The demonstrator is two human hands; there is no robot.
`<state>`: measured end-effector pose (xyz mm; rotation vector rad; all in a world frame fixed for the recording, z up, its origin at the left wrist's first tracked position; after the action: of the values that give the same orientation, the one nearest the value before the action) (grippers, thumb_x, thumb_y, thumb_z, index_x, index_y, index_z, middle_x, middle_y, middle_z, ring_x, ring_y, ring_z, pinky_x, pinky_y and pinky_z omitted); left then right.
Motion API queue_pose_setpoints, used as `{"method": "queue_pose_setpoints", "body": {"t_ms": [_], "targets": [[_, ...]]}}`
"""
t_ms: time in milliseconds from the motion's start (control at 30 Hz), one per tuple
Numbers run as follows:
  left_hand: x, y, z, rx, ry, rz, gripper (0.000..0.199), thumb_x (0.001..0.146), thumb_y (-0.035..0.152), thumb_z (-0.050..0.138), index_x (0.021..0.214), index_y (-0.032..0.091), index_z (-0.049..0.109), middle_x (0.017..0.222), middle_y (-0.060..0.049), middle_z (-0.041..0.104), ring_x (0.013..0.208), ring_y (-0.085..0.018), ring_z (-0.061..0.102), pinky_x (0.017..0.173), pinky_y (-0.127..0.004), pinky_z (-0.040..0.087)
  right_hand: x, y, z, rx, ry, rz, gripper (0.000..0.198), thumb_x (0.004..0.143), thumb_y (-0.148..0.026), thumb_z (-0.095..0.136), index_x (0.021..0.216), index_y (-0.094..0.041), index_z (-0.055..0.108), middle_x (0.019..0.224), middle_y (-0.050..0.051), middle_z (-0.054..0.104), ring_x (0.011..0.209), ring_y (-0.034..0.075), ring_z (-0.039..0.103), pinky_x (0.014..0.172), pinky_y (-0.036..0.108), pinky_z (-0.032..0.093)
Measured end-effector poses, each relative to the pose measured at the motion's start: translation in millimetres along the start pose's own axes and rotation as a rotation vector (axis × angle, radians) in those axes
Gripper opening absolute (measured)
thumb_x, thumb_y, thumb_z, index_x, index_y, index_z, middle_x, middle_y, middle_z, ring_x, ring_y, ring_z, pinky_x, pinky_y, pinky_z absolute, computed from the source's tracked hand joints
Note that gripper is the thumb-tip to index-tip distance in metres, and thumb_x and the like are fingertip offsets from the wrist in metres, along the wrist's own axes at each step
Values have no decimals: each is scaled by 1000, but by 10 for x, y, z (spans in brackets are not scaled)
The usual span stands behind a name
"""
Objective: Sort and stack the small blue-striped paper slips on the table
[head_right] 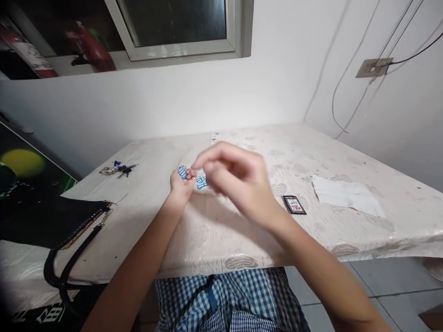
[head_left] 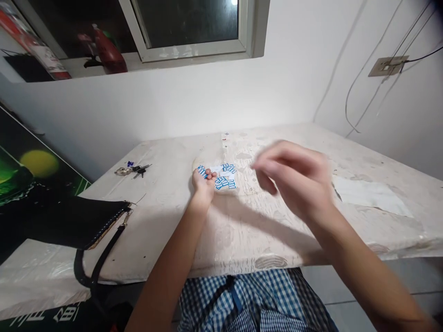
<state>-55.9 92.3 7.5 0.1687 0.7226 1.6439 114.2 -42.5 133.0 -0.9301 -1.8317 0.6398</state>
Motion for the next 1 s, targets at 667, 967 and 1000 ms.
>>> {"method": "queue_pose_setpoints", "body": {"t_ms": [667,967,1000], "targets": [[27,-31,-61,1,26,-72,21,84,17,26,65,18,34,49,4,31,37,-7,28,41,-18,29,1541,1822,1096,-645,-830,370,57,47,-2,59,103,-13,62,91,9,65,74,23,60,57,27,45],[41,-51,-75,7,16,-91,21,85,18,26,67,18,36,50,3,32,38,-7,27,41,-18,29,1503,1786,1190,-602,-865,452,22,44,1,62,64,-8,60,61,7,59,66,24,59,57,32,46],[41,-50,-75,7,17,-93,21,85,19,26,67,18,36,49,3,33,38,-7,27,41,-18,29,1488,1789,1179,-567,-866,455,23,45,0,63,65,-8,60,61,6,58,65,23,59,57,32,46]]}}
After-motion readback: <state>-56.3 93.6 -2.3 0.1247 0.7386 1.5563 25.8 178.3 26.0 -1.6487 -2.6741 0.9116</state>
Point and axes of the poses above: each hand's wrist, its own x-axis towards the middle knuckle, its own z-axis out of the palm, y = z × x, the point moved 6 cm from there along x, towards the middle knuckle
